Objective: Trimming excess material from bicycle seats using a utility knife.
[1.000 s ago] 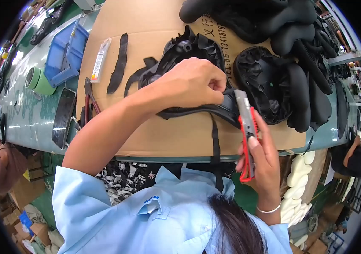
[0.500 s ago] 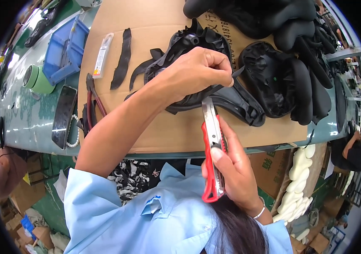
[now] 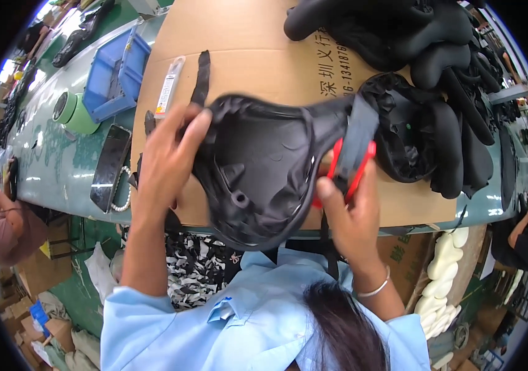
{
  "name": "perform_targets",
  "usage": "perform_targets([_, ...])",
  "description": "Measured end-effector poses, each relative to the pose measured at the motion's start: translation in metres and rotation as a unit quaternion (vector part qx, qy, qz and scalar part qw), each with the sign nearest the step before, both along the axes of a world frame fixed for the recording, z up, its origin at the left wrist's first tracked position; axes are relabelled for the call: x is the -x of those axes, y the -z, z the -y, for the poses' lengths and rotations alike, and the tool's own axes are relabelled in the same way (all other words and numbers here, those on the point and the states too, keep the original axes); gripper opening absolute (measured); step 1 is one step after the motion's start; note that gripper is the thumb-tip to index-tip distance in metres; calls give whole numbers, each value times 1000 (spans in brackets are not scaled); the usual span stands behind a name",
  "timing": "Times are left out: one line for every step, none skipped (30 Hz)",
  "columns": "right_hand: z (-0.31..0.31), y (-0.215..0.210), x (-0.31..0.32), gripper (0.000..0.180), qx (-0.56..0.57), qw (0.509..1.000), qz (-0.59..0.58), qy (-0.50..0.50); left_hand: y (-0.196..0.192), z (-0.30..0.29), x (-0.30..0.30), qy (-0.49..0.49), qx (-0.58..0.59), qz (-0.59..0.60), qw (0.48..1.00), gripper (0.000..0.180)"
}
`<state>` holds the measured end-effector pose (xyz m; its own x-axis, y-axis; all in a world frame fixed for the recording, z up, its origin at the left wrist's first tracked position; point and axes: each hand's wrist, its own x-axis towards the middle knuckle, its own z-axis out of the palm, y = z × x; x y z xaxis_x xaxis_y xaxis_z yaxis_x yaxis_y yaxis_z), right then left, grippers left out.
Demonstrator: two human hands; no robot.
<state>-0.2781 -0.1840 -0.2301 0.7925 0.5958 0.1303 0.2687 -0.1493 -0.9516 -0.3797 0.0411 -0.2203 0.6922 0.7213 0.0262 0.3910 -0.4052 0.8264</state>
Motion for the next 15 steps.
perform_targets([-8,-15,-10,34,7,998,-64,-1,10,8,25,-35,10,-32,999,29])
perform_targets([-16,-5,-27,34,-38,998,-56,-10,14,22,41,-15,24,-25,999,25])
perform_targets([-22,7,-43,33,-80,995,-49,-16,13,36,47,18,-43,-10,999,26])
perform_targets([-19,4,-53,33,-80,995,-48,-19,8,47,50,31,-133,5,991,26])
perform_targets([-17,-2,-64,33,18,996,-68,-53,-1,55,50,38,-224,17,974,27])
perform_targets([-15,-6,-72,33,117,986,-85,-85,-7,60,41,30,-226,16,974,27])
perform_targets([-12,-5,-74,33,117,985,-85,-91,-14,63,28,3,-243,48,969,27])
perform_targets([-8,-5,-75,32,106,982,-124,-97,-21,65,12,-20,-259,81,962,28])
perform_targets([-6,-5,-73,30,93,976,-165,-104,-31,68,-7,51,-178,23,982,30])
perform_targets([-5,-7,-72,30,96,976,-164,-106,-25,71,-29,85,-216,-76,970,39])
perform_targets([-3,-10,-71,30,102,976,-163,-102,-18,76,-50,91,-204,-116,968,48])
perform_targets([-2,-13,-68,30,107,975,-164,-102,-15,80,-62,107,-205,-148,962,49])
perform_targets([1,-14,-65,31,113,975,-164,-99,-3,84,-69,91,-254,-149,951,42])
perform_targets([7,-15,-62,36,125,980,-135,-74,7,84,-69,105,-232,-93,963,36])
perform_targets([15,-18,-62,36,126,980,-134,-71,14,85,-67,118,-208,-36,970,31])
